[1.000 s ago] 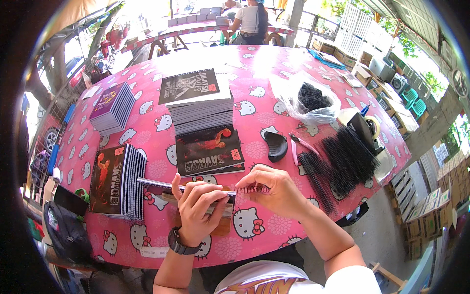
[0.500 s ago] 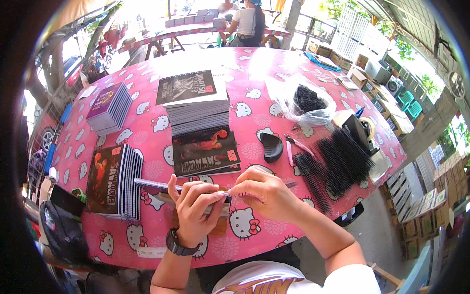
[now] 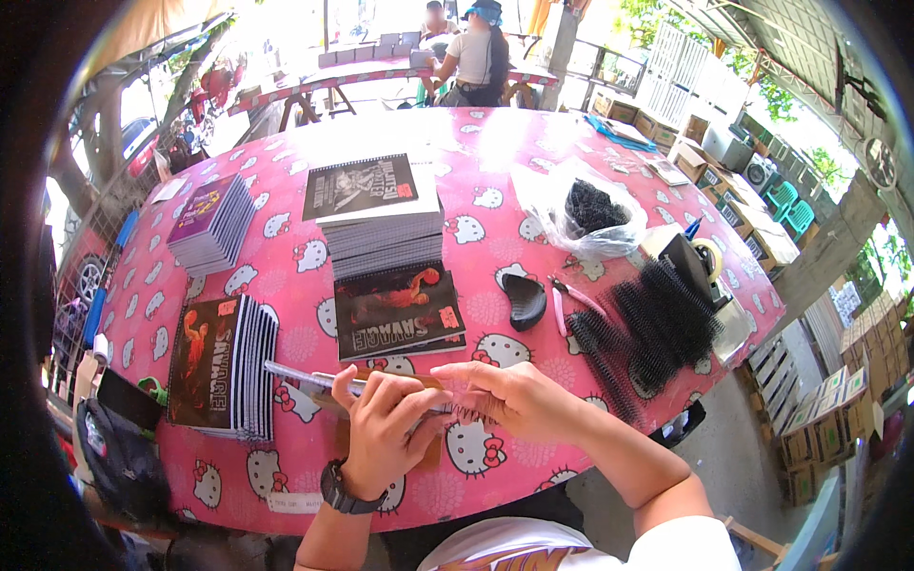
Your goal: The person inserts plastic spiral coils into the punched holes of several notebooks by hand and then uses a crimping tool to cut and secure the ends of the coils.
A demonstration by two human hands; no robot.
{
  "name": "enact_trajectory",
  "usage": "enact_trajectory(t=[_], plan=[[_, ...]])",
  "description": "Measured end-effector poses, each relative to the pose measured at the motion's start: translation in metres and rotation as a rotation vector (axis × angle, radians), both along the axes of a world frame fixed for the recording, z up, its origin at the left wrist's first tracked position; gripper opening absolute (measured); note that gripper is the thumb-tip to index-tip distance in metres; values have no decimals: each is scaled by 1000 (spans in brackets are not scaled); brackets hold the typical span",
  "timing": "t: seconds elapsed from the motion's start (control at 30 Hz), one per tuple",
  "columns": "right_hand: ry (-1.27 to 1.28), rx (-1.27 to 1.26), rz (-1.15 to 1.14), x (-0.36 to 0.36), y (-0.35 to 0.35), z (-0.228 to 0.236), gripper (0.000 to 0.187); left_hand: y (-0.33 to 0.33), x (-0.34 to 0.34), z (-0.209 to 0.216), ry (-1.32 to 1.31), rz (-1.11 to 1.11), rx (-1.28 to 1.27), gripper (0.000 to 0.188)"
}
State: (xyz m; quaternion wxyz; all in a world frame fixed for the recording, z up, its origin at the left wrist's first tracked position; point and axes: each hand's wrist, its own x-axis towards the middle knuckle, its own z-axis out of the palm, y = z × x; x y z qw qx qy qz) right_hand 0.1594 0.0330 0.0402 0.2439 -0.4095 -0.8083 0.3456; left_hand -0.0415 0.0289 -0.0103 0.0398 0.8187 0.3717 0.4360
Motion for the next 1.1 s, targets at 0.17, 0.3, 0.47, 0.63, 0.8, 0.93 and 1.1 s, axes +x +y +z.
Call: enact_trajectory(t=[0.17,0.3,0.47,0.63,0.8,0.93,1.1], plan=[[-73,176,-157,52,88,-46,48,1,0,0,103,54,-4,21],[-549,-27,-220,125,123,-88,87,3,10,4,44,-27,-7,20],[-609,56,-219,90,132,-93,91,0,-2,1,88,31,-23,20],[-536,162,-254,107,138,-101,91,5,3,-4,93,-4,14,22],[-574,12,-271,108,152,-99,87,-3,5,7,86,65,-3,17],[-559,234,-430,103,155,-118,80,2,6,-1,35,-7,-5,15],[-361,366,-527,72,133,-136,66,3,3,-2,73,53,36,20]])
